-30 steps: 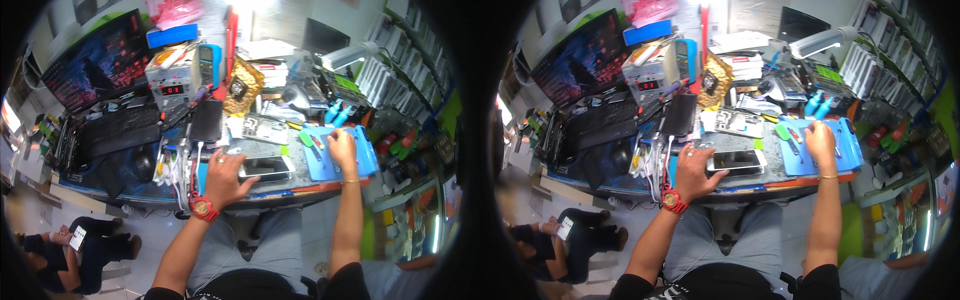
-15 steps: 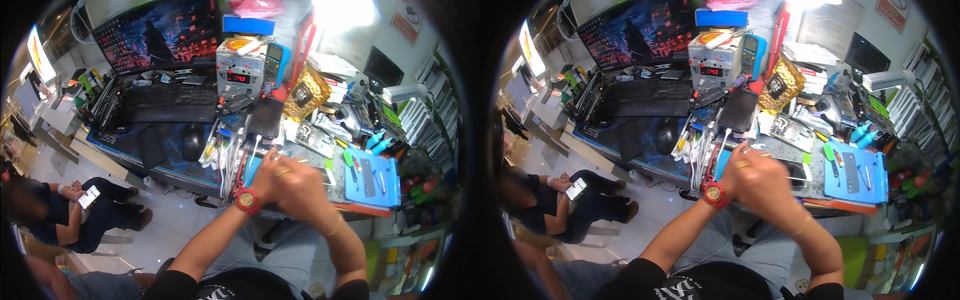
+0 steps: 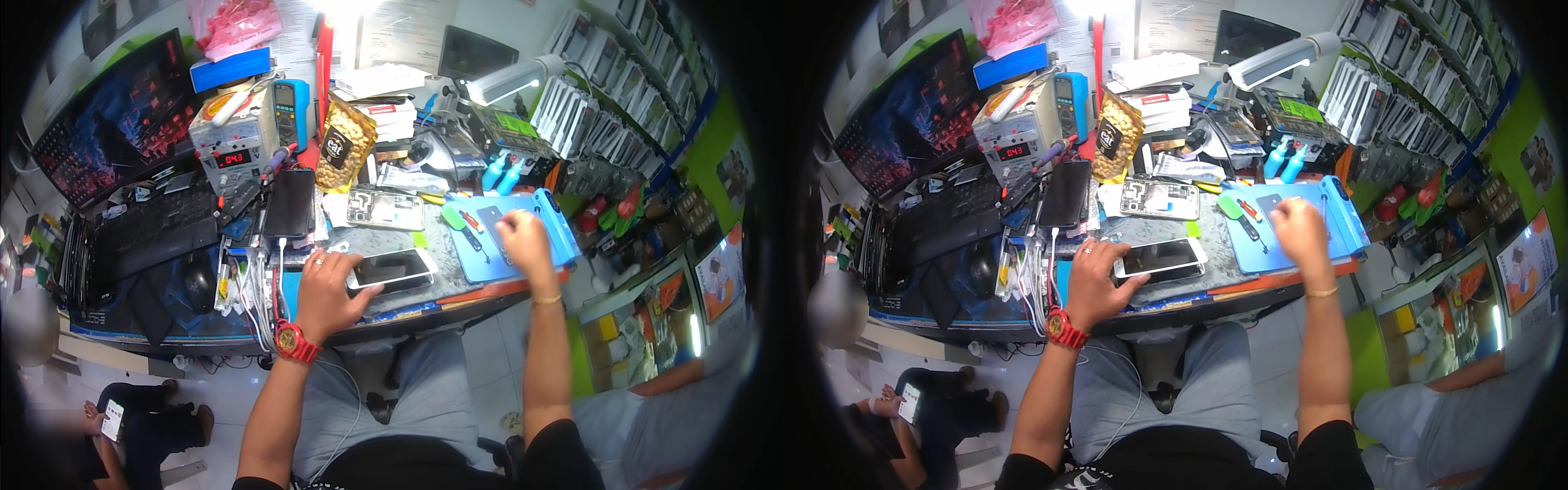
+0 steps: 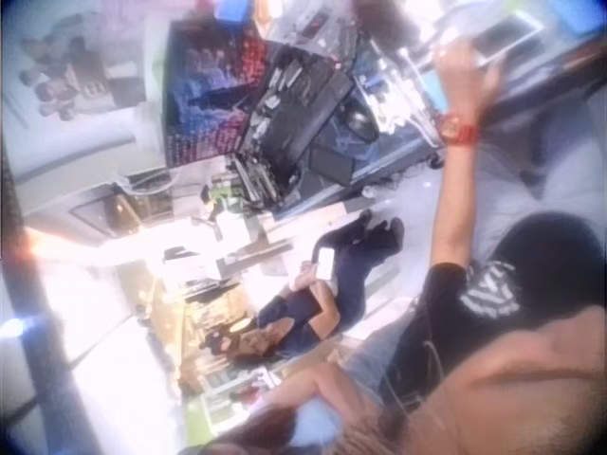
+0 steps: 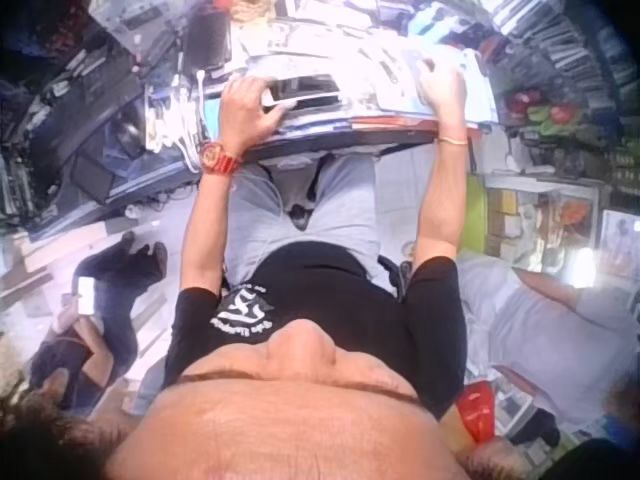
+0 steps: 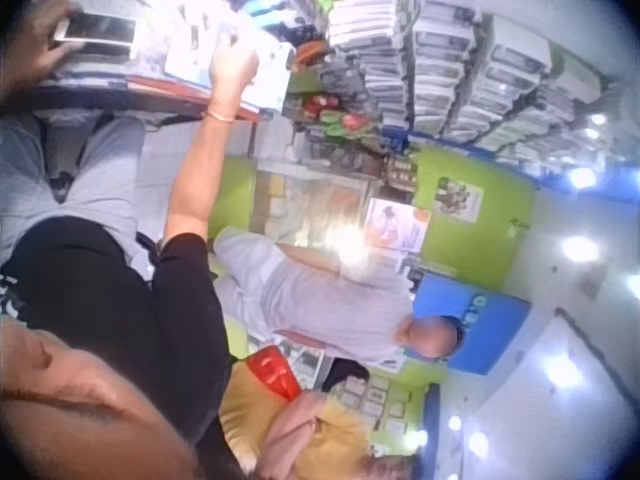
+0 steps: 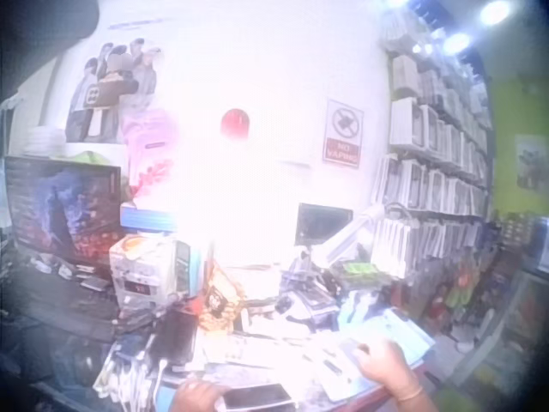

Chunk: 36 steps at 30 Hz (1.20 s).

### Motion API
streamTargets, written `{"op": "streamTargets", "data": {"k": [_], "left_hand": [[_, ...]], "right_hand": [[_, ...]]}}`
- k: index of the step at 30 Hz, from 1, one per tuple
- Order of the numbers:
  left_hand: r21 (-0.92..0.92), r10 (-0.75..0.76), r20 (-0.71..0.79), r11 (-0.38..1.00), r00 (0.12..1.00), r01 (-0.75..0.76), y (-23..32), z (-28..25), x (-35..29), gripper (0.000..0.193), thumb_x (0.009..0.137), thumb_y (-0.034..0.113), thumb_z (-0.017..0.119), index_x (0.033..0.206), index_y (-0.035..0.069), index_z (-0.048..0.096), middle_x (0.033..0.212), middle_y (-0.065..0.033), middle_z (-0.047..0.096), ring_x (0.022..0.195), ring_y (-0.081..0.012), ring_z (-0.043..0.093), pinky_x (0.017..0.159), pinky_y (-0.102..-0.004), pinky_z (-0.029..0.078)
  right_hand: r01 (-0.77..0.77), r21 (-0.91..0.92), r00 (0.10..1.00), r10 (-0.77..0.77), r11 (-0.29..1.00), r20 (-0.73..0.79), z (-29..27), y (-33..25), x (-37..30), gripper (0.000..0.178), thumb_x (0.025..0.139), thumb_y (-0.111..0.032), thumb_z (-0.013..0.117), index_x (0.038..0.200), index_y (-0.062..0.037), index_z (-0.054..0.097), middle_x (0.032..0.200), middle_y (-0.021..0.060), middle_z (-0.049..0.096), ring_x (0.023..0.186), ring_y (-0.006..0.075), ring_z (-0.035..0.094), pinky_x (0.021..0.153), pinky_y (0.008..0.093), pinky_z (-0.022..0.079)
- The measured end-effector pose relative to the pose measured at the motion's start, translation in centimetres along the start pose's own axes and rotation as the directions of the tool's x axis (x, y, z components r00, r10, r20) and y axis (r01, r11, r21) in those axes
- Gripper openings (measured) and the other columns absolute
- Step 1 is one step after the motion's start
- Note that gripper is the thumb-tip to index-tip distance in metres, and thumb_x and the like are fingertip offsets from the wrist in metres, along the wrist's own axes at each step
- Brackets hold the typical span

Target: The person uses a screwdriver to remove screws from the internal chassis of a mobile phone and then lifts the internal component out of the phone body.

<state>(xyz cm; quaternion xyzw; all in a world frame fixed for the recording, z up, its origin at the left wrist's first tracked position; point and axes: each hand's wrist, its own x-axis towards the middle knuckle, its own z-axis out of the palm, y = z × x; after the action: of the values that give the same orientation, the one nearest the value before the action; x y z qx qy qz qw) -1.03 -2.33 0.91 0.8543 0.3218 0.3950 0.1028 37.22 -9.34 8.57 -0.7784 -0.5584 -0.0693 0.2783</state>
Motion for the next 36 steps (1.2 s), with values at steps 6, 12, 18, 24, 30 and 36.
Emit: {"op": "streamTargets", "data": {"k": [6,12,18,24,30,36], "left_hand": [[-0.012,-0.087,0.039,0.996,0.995,0.088,0.6,-0.8,1.3,0.045,0.088,0.034,0.09,0.116,0.002,0.076,0.101,-0.0134,0.077,0.099,-0.0337,0.074,0.09,-0.0464,0.055],[-0.133,-0.204,0.055,0.969,0.978,0.209,-0.2,-1.3,2.7,0.034,0.097,0.028,0.084,0.115,0.0,0.078,0.103,-0.0174,0.081,0.092,-0.0337,0.078,0.084,-0.0421,0.06],[-0.355,-0.349,0.014,0.874,0.937,0.331,-1.3,0.1,3.1,0.025,0.106,0.022,0.074,0.114,-0.002,0.079,0.092,-0.0176,0.08,0.079,-0.0241,0.076,0.07,-0.0351,0.057],[-0.467,-0.453,0.028,0.783,0.891,0.412,-1.6,0.2,2.8,0.025,0.11,0.019,0.071,0.122,-0.001,0.081,0.086,-0.0009,0.075,0.078,-0.006,0.062,0.071,-0.0274,0.052],[-0.501,-0.442,-0.029,0.783,0.897,0.37,-1.9,1.1,2.6,0.028,0.111,0.017,0.07,0.131,0.001,0.08,0.093,-0.0031,0.078,0.083,-0.0061,0.063,0.076,-0.0269,0.053],[-0.5,-0.4,-0.083,0.809,0.913,0.309,-1.9,1.2,2.7,0.027,0.11,0.016,0.069,0.128,-0.002,0.079,0.103,-0.0171,0.084,0.088,-0.0179,0.079,0.08,-0.0334,0.06]], "right_hand": [[0.114,-0.105,0.989,-0.103,0.988,0.104,2.1,3.0,0.9,0.018,0.094,-0.015,0.079,0.105,-0.0008,0.08,0.108,0.0218,0.08,0.103,0.0405,0.077,0.091,0.0505,0.06],[0.159,-0.236,0.976,-0.117,0.959,0.183,6.2,0.0,2.4,0.014,0.095,-0.01,0.072,0.105,-0.001,0.076,0.108,0.0239,0.079,0.104,0.0449,0.076,0.092,0.0565,0.06],[0.185,-0.226,0.978,-0.202,0.956,-0.057,6.3,1.0,0.5,0.012,0.1,-0.005,0.066,0.108,0.0023,0.072,0.11,0.0262,0.075,0.106,0.048,0.07,0.093,0.0554,0.056],[0.243,0.249,0.949,-0.283,0.937,0.136,3.3,-10.3,-8.3,0.017,0.102,-0.008,0.068,0.116,-0.0004,0.07,0.106,0.0202,0.071,0.094,0.0425,0.069,0.085,0.0527,0.056],[0.353,0.323,0.901,-0.412,0.878,0.136,6.6,-15.5,-10.5,0.017,0.097,-0.01,0.073,0.112,-0.0016,0.073,0.099,0.0166,0.072,0.09,0.0382,0.071,0.078,0.0485,0.059],[0.393,0.304,0.9,-0.431,0.868,0.069,9.2,-16.8,-9.8,0.016,0.096,-0.01,0.074,0.109,-0.0005,0.076,0.097,0.0152,0.071,0.087,0.0364,0.071,0.076,0.0469,0.06]]}}
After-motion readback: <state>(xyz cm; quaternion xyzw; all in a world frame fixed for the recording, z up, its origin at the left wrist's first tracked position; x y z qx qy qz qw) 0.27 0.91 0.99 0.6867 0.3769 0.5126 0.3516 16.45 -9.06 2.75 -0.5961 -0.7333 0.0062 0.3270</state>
